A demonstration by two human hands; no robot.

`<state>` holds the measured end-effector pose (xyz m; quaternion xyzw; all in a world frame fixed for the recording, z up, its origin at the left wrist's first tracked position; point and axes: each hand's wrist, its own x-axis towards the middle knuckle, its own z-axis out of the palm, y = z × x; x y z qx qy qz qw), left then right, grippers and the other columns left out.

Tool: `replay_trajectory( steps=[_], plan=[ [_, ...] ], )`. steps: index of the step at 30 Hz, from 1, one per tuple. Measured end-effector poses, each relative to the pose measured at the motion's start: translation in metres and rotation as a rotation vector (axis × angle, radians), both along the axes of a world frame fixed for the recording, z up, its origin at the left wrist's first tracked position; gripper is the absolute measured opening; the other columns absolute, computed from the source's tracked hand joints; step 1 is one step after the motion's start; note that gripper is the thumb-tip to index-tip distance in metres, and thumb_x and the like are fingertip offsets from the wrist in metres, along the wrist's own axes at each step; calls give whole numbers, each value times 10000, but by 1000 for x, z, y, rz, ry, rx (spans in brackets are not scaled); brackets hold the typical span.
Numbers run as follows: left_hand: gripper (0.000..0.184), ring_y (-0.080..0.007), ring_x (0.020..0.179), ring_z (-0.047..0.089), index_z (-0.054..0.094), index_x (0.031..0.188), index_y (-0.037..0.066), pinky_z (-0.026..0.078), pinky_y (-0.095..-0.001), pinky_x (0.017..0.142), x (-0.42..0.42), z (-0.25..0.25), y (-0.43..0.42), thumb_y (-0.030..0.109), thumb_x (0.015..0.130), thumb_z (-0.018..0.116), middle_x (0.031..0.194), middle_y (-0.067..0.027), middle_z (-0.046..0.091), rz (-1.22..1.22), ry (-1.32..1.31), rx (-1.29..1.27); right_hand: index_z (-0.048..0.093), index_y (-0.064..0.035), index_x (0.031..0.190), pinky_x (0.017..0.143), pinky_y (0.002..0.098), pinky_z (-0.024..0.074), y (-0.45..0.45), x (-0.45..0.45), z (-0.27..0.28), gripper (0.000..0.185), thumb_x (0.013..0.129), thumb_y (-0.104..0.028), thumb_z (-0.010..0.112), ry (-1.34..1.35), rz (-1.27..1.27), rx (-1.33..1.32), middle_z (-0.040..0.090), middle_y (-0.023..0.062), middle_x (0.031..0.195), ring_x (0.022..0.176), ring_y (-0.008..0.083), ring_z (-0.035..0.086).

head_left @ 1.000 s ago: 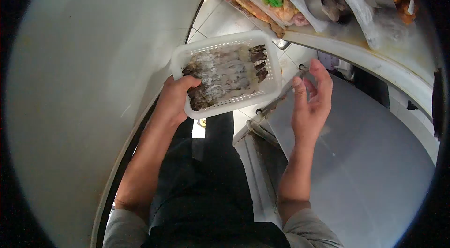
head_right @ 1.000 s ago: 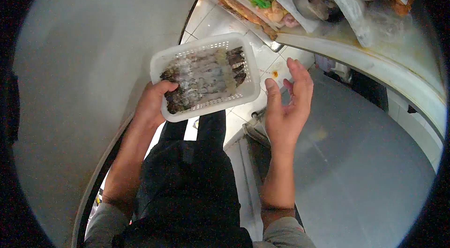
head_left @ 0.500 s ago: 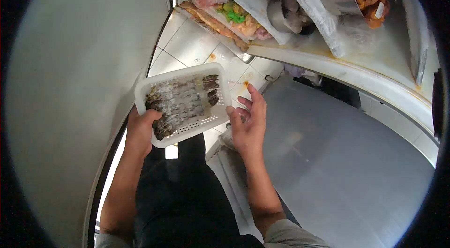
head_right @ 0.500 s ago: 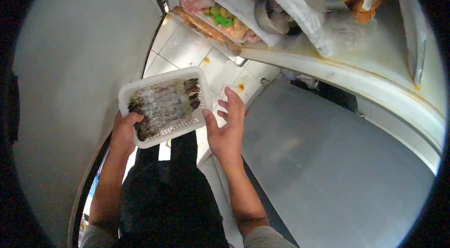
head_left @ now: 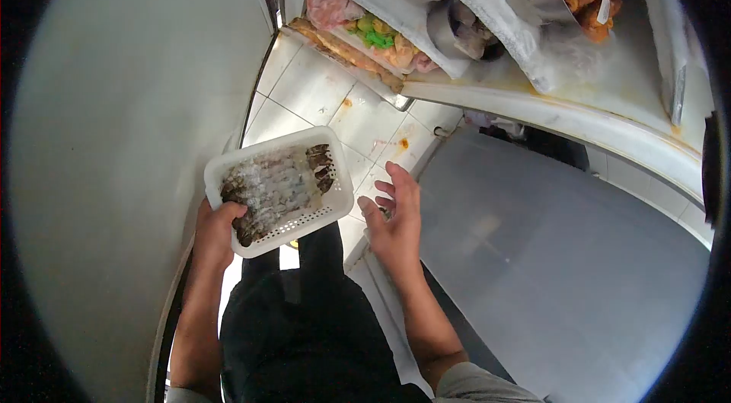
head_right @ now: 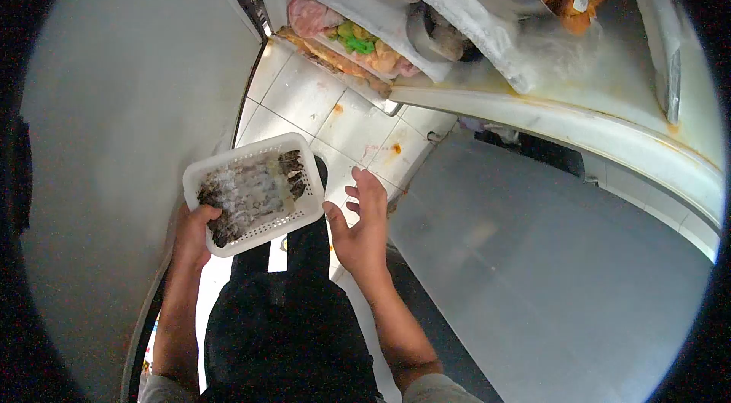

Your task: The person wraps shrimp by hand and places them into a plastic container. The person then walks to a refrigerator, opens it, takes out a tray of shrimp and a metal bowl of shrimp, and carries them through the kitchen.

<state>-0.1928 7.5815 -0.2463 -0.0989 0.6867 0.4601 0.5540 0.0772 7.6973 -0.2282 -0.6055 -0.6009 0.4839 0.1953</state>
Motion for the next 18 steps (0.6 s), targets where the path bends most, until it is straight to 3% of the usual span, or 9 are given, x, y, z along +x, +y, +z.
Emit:
replay_trajectory(
  steps=[5,8,11,18],
  plan=[
    [516,-272,1038,698,605,1317,-61,565,-413,951,-12,-18,-12,16,809,644,1165,-148,708,-31,-67,-4,483,-122,1568,949,385,568,-12,-6,-6,754,902,-15,821,-30,-26,11,459,189,1529,1199,265,642],
    [588,-316,1089,703,575,1357,-58,586,-474,968,-19,-24,-14,35,784,672,1217,-178,692,-75,-107,24,481,-125,1569,956,389,568,-19,-7,-11,757,902,-19,823,-18,-49,6,460,195,1529,1198,265,643],
    [478,-261,1014,703,626,1283,-65,573,-409,910,-23,-17,-9,12,812,646,1137,-150,721,-94,-85,12,491,-121,1562,956,392,570,-28,-13,-11,742,904,-23,821,-29,-63,4,463,196,1527,1197,267,644],
    [484,-261,1020,686,626,1283,-64,550,-403,936,-33,-15,-1,16,806,642,1134,-134,710,-205,-78,-35,503,-90,1551,942,395,575,-29,-20,-5,720,907,-51,824,-74,-95,-13,472,207,1516,1180,271,650]
  ],
)
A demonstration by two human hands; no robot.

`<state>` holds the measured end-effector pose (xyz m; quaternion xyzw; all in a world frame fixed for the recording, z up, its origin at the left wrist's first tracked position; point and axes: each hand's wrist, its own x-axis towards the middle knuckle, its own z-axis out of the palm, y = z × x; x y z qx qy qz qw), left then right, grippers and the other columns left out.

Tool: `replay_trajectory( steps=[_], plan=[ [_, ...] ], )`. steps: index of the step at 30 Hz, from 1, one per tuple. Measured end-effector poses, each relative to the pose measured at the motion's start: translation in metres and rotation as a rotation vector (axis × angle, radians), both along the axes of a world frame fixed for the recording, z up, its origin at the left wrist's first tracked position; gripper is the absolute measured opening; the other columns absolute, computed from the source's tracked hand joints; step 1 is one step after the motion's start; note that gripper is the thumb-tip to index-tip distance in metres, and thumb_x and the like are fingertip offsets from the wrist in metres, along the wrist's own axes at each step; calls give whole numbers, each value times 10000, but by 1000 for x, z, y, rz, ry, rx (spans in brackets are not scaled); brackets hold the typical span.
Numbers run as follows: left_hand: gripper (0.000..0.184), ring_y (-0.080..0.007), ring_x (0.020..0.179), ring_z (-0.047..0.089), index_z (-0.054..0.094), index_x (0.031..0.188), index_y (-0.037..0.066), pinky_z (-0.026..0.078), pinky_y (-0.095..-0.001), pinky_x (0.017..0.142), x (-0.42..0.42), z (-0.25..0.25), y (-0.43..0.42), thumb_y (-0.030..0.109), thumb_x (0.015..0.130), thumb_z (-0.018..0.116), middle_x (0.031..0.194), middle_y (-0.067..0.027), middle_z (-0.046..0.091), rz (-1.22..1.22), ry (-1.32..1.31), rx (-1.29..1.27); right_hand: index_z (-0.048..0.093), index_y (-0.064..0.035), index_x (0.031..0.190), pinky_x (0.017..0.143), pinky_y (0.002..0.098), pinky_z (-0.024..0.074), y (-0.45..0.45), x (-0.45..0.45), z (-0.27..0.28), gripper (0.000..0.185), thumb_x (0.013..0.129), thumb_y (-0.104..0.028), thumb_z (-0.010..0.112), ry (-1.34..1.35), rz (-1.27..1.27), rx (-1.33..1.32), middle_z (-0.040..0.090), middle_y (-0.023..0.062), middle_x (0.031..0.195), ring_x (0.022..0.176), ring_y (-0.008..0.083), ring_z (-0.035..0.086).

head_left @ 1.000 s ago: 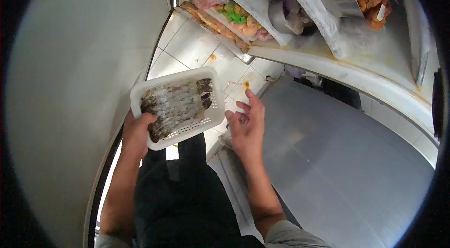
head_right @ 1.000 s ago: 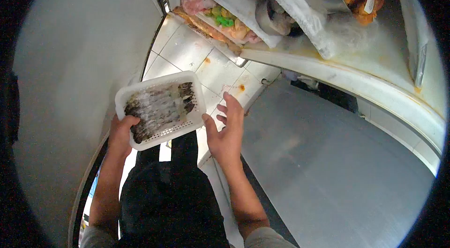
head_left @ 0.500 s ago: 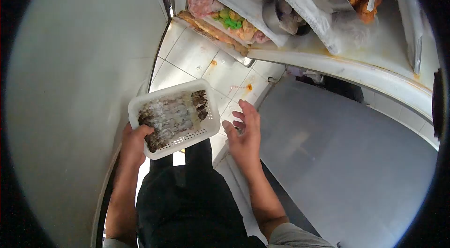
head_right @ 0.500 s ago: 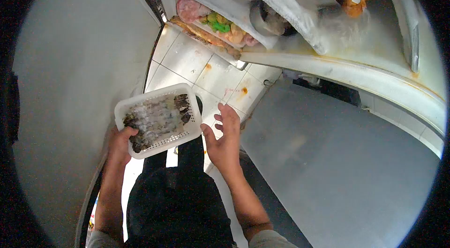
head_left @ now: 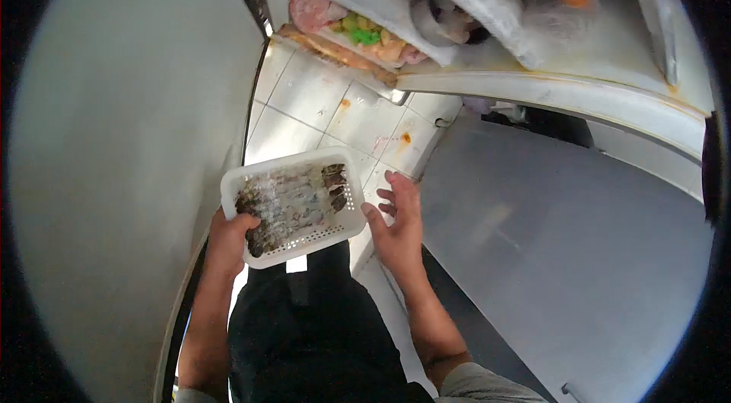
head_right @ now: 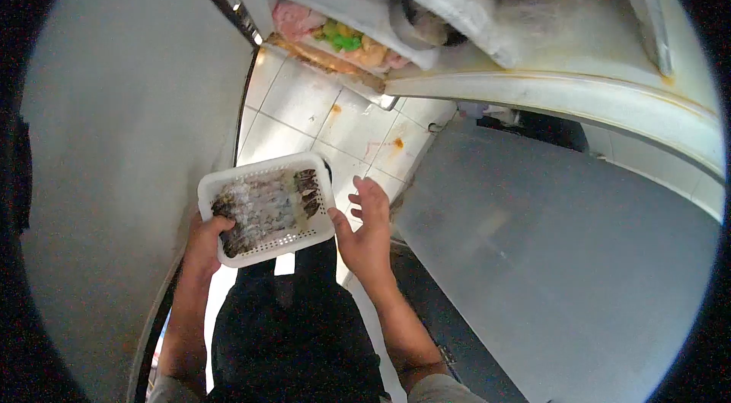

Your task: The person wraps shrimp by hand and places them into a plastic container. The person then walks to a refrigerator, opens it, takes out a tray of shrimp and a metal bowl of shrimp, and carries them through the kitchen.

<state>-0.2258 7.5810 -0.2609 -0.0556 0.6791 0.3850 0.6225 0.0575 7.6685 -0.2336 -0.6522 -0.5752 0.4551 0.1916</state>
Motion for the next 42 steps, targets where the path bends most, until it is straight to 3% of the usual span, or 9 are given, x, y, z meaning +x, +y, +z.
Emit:
replay_trajectory(
  steps=[14,15,18,23,25,29,32,38,42],
  plan=[
    [582,-291,1111,677,592,1357,-43,540,-434,1000,-1,39,-1,7,778,625,1204,-131,691,-9,-90,200,504,-72,1533,967,402,572,41,-12,51,713,894,-75,822,35,-126,251,459,211,1539,1187,280,643],
    [586,-297,1115,679,587,1364,-42,542,-445,1003,0,42,0,7,781,624,1211,-134,689,14,-119,187,520,-106,1532,953,358,568,44,-15,57,704,892,7,792,25,-130,244,448,131,1554,1221,223,616],
    [587,-314,1139,675,576,1374,-48,544,-462,1006,0,47,2,3,791,625,1246,-149,682,31,-155,165,499,-61,1540,1037,428,544,64,-26,76,713,900,-87,813,59,-105,315,476,228,1535,1290,330,596],
    [549,-289,1122,668,603,1346,-52,513,-420,1016,-5,50,1,5,803,660,1227,-147,701,-73,-76,174,545,-16,1481,1174,541,423,187,-77,145,654,888,-136,794,-177,224,887,530,265,1508,1399,459,511],
    [521,-285,1122,671,613,1331,-43,519,-421,1004,-5,51,3,1,814,661,1221,-149,704,-114,-31,177,598,-45,1445,1165,539,417,255,-109,158,614,893,-212,807,-312,324,1077,545,246,1514,1407,432,515],
    [473,-279,1071,694,634,1293,-43,525,-416,988,-1,50,5,-13,822,661,1163,-143,723,-90,28,141,685,-13,1322,1092,574,478,353,-160,159,513,933,-343,739,-765,497,629,692,247,1324,1288,436,625],
    [462,-270,1055,698,638,1286,-46,527,-412,986,-1,43,1,1,827,665,1150,-139,727,-141,9,160,722,-18,1272,1065,555,508,376,-160,126,487,949,-382,719,-858,419,873,706,269,1271,1220,447,663],
    [561,-314,1121,682,595,1338,-56,521,-435,1035,-4,38,3,7,786,670,1199,-155,717,-142,-2,145,749,-111,1289,1079,550,496,382,-161,108,435,941,-373,736,-749,390,887,701,282,1265,1225,465,649],
    [551,-315,1121,683,602,1328,-54,520,-438,1043,-2,42,4,-5,783,666,1195,-153,716,-131,19,149,763,-131,1246,1044,524,511,350,-153,93,430,898,-383,789,-707,0,1343,711,268,1214,1166,461,662]
  ],
)
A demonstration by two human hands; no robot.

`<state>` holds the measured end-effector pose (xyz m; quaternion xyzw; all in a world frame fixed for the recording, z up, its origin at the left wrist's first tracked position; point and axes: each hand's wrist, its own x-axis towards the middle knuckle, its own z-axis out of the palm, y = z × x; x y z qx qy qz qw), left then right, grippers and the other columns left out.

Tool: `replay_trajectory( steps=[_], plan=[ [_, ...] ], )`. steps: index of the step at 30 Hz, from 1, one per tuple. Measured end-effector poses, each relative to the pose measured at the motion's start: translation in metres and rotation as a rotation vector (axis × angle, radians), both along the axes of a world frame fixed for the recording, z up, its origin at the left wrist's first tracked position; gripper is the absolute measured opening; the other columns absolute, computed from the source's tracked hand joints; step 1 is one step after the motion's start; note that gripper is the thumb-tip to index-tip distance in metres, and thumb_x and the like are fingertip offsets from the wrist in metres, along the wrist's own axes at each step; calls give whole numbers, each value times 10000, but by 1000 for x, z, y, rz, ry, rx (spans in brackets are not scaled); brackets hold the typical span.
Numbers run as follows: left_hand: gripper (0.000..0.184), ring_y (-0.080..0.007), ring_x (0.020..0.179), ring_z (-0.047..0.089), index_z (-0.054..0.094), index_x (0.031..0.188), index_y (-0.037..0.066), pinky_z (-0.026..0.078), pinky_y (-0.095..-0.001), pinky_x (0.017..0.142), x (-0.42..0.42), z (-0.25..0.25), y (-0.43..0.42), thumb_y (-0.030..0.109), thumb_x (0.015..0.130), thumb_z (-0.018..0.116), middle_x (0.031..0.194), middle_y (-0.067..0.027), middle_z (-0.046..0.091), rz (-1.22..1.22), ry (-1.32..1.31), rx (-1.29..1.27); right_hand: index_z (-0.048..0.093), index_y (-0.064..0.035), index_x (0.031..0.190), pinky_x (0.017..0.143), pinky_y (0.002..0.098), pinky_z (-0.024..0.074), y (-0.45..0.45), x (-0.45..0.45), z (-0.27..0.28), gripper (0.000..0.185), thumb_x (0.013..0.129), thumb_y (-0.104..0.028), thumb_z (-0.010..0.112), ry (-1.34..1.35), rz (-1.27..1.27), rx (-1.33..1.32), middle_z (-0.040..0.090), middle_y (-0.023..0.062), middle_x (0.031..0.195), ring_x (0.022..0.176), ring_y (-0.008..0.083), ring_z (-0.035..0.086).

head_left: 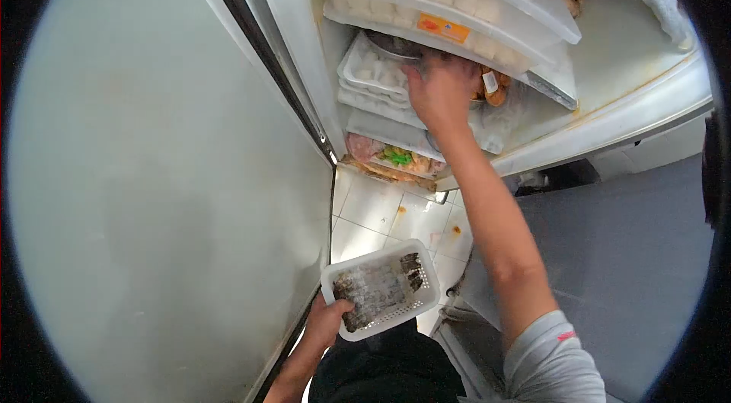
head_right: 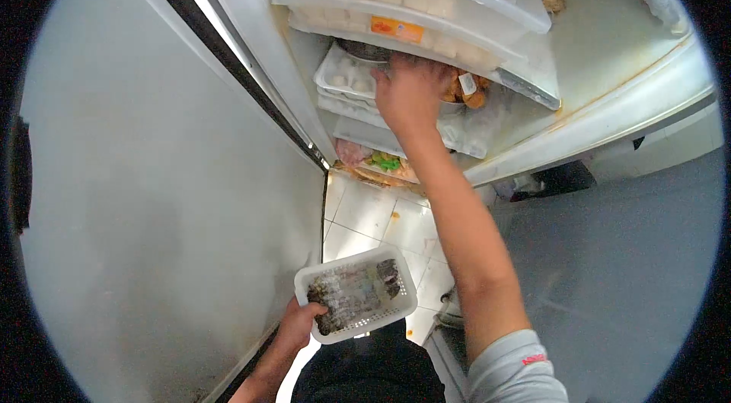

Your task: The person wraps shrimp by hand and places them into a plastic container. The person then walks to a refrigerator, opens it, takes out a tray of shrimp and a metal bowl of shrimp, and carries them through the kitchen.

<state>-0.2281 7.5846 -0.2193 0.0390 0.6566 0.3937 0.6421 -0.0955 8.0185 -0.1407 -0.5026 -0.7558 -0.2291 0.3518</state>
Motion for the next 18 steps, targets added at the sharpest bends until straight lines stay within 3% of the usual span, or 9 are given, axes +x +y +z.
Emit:
replay_trajectory(
  steps=[2,5,8,11,14,18],
  plan=[
    [555,-317,1135,680,599,1332,-54,523,-445,1040,1,-2,-1,-16,782,658,1211,-157,711,25,-43,-15,773,-135,1186,1010,513,522,-4,6,-11,413,869,-396,817,72,-117,86,726,252,1161,1123,450,675],
    [567,-319,1143,677,586,1349,-54,525,-446,1036,1,-15,-3,-9,786,647,1227,-164,704,44,-115,-58,772,-125,1103,961,526,524,22,6,-35,362,839,-362,845,319,-11,-436,741,218,1069,1060,420,692],
    [577,-316,1134,673,580,1359,-55,527,-443,1029,-2,-14,2,6,788,637,1228,-165,698,-1,-97,-81,765,-117,1051,919,535,523,29,14,-30,288,836,-292,842,450,77,-603,741,191,976,1001,397,700],
    [585,-299,1109,666,587,1351,-51,527,-435,1015,-1,-15,6,26,773,637,1186,-148,699,-66,-9,-89,756,-127,1031,933,521,511,-1,34,-23,247,822,-236,830,457,113,-640,733,179,1067,1035,368,688],
    [510,-282,1108,669,600,1329,-62,515,-405,995,-2,-8,17,40,830,632,1175,-145,697,-152,25,-88,736,-132,1001,1020,494,467,-53,60,-16,233,792,-189,823,439,129,-645,698,191,1267,1181,364,652],
    [513,-291,1154,652,605,1324,-62,491,-400,1035,-10,-15,16,35,821,629,1213,-157,693,-269,24,-98,717,-136,984,1097,506,371,-122,103,-19,243,769,-152,829,404,242,-467,588,213,1442,1264,377,598]
  ],
)
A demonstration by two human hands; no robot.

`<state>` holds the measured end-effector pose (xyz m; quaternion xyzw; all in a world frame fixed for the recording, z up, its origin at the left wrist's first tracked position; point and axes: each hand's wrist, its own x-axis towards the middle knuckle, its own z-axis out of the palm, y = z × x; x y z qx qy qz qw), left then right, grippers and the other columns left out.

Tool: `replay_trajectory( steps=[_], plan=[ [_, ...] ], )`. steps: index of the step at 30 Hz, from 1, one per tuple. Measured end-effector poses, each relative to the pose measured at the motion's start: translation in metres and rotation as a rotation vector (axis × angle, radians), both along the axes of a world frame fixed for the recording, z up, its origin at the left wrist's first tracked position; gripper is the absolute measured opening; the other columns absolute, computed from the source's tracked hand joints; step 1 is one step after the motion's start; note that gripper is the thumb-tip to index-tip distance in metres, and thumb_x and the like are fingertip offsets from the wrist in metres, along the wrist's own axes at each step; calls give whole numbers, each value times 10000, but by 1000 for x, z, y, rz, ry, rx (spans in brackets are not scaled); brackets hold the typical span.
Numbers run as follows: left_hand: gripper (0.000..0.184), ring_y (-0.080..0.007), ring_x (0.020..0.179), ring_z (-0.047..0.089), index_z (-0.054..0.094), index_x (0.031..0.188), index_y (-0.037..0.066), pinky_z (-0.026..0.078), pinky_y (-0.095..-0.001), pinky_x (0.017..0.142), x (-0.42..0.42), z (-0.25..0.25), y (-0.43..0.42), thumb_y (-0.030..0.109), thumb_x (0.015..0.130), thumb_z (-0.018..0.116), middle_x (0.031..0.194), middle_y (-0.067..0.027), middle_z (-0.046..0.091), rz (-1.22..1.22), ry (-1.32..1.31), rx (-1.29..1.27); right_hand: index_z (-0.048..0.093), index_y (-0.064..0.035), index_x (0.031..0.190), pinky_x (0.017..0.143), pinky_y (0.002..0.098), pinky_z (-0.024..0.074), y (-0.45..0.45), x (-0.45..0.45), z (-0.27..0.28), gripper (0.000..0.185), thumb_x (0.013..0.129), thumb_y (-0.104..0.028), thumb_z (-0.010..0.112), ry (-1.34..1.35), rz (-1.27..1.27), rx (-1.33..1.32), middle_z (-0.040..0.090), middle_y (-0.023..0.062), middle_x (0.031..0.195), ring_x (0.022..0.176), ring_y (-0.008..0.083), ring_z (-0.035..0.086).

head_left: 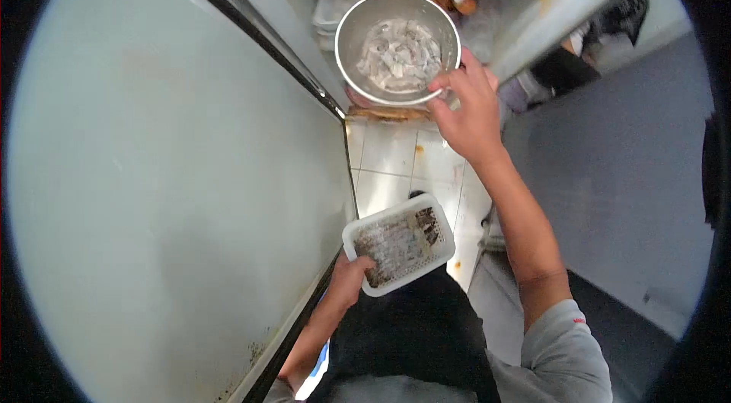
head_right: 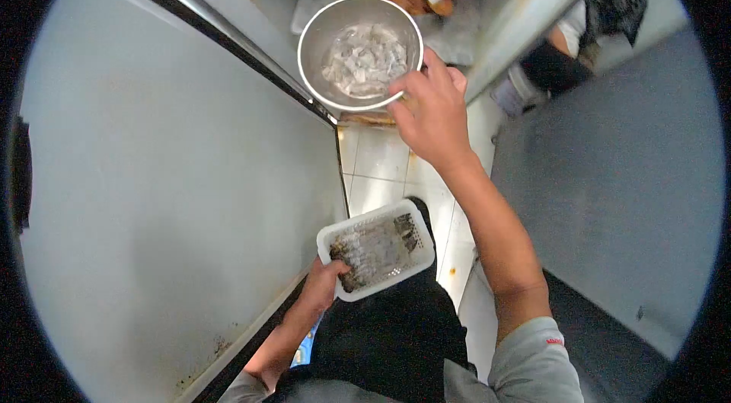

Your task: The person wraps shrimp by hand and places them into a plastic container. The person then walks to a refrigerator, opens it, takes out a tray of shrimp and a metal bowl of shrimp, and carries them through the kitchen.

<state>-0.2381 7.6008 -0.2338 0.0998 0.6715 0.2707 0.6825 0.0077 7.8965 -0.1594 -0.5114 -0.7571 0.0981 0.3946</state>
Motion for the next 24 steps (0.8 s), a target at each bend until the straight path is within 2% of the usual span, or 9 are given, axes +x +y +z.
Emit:
replay_trajectory(
  steps=[4,7,10,11,14,17,21,24],
  plan=[
    [522,-293,1163,651,598,1332,-64,490,-406,1046,-7,15,25,30,820,632,1226,-158,695,43,-95,-55,722,-140,966,1107,493,366,-23,12,22,289,715,-114,863,-26,3,-35,537,239,1528,1314,379,585],
    [571,-300,1196,643,566,1386,-59,479,-417,1076,-23,-3,31,7,820,615,1278,-156,682,35,-176,-96,727,-135,947,1125,490,360,-39,12,30,305,689,-110,888,-73,-38,-33,519,261,1553,1334,395,577],
    [591,-315,1134,671,566,1396,-36,529,-443,1031,-26,-8,37,25,810,604,1252,-155,683,84,-233,-41,730,-130,942,1145,487,368,-47,4,39,301,691,-96,892,-4,-82,-27,518,275,1551,1365,412,551],
    [590,-306,1153,654,567,1395,-37,514,-437,1049,-33,-12,41,24,809,596,1259,-150,680,70,-253,-44,735,-130,940,1163,482,381,-50,-1,42,306,688,-69,898,31,-80,-28,514,287,1552,1375,429,527],
    [593,-301,1157,640,572,1391,-32,499,-433,1058,-44,-5,54,22,802,609,1259,-148,678,-43,-239,-60,734,-127,940,1159,466,388,-62,-14,58,323,680,-53,910,44,-146,-32,514,284,1555,1368,423,521],
    [566,-296,1176,649,585,1380,-55,495,-414,1053,-41,-4,59,-6,817,603,1276,-150,682,28,-304,-118,726,-122,935,1094,460,423,-63,-17,78,342,666,-44,922,28,-187,-52,526,262,1552,1336,395,543],
    [492,-306,1082,657,605,1291,-75,519,-434,1006,-63,1,96,1,805,623,1152,-143,685,-114,-338,-224,724,-130,935,1068,482,441,-67,-32,97,356,657,-52,932,-30,-290,-158,533,241,1553,1315,388,556],
    [400,-268,1017,669,665,1218,-89,521,-395,957,-97,-14,144,13,833,637,1107,-137,706,-205,-463,-268,718,-136,927,1079,491,433,-65,-55,121,369,644,-63,943,-133,-417,-217,536,232,1553,1325,395,562]
  ],
)
